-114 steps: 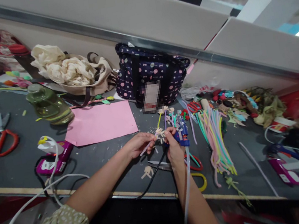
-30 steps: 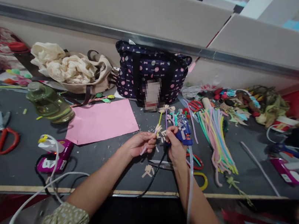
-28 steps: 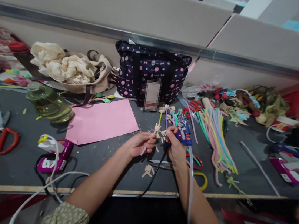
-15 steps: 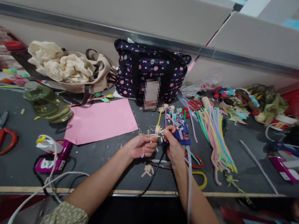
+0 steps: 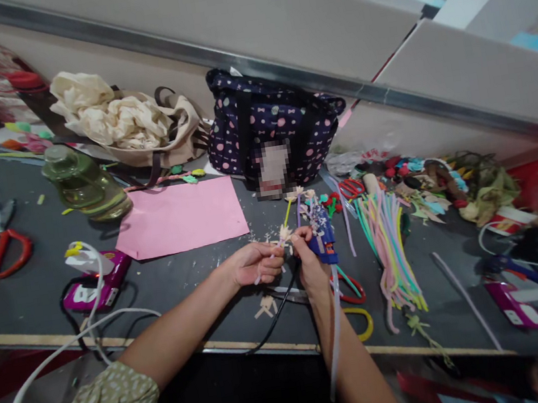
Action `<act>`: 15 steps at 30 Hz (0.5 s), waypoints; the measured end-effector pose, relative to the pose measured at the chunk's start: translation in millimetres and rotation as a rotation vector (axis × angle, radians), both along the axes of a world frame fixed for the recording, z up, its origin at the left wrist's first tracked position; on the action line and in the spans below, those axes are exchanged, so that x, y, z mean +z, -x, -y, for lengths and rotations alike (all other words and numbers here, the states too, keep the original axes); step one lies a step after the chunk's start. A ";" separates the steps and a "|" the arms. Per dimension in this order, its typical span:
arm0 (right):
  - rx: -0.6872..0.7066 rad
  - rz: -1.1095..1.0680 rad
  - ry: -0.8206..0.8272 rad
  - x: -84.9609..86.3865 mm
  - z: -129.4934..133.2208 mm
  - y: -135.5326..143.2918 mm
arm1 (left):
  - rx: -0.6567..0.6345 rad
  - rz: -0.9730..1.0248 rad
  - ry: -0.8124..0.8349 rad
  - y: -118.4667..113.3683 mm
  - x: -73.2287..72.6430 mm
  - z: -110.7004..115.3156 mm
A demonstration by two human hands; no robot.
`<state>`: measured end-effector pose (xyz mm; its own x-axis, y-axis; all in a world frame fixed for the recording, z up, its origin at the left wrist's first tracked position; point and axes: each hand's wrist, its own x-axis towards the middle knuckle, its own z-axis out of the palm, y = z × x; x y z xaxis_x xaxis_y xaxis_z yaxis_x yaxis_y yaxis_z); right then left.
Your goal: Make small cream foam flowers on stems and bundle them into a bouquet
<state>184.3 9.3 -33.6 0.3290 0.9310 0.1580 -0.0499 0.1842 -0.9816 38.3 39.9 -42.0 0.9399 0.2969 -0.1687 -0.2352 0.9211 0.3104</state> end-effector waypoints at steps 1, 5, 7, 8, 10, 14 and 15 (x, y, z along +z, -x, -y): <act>-0.002 0.003 0.003 1.8 1.0 0.8 | -0.003 0.001 -0.002 0.0 0.0 0.1; 0.000 -0.037 -0.006 7.8 4.0 3.6 | -0.011 0.010 -0.008 -0.5 -0.2 0.1; 0.016 -0.041 -0.003 8.9 4.5 4.0 | -0.017 0.007 -0.008 -0.7 -0.6 0.1; 0.023 -0.037 -0.001 8.9 4.5 4.0 | -0.021 0.006 -0.006 -0.9 -0.7 0.2; 0.032 -0.024 0.000 8.5 4.5 3.8 | -0.031 0.004 -0.002 -1.1 -1.0 0.3; 0.027 0.018 0.014 8.7 5.0 3.3 | -0.034 0.001 -0.021 -1.4 -1.5 1.3; 0.025 0.023 0.018 9.1 5.4 3.4 | -0.026 -0.002 -0.034 -1.5 -1.7 1.6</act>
<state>180.9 3.9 -24.4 0.3025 0.9415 0.1489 -0.0315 0.1660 -0.9856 39.9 38.3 -43.7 0.9471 0.2779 -0.1606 -0.2106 0.9157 0.3421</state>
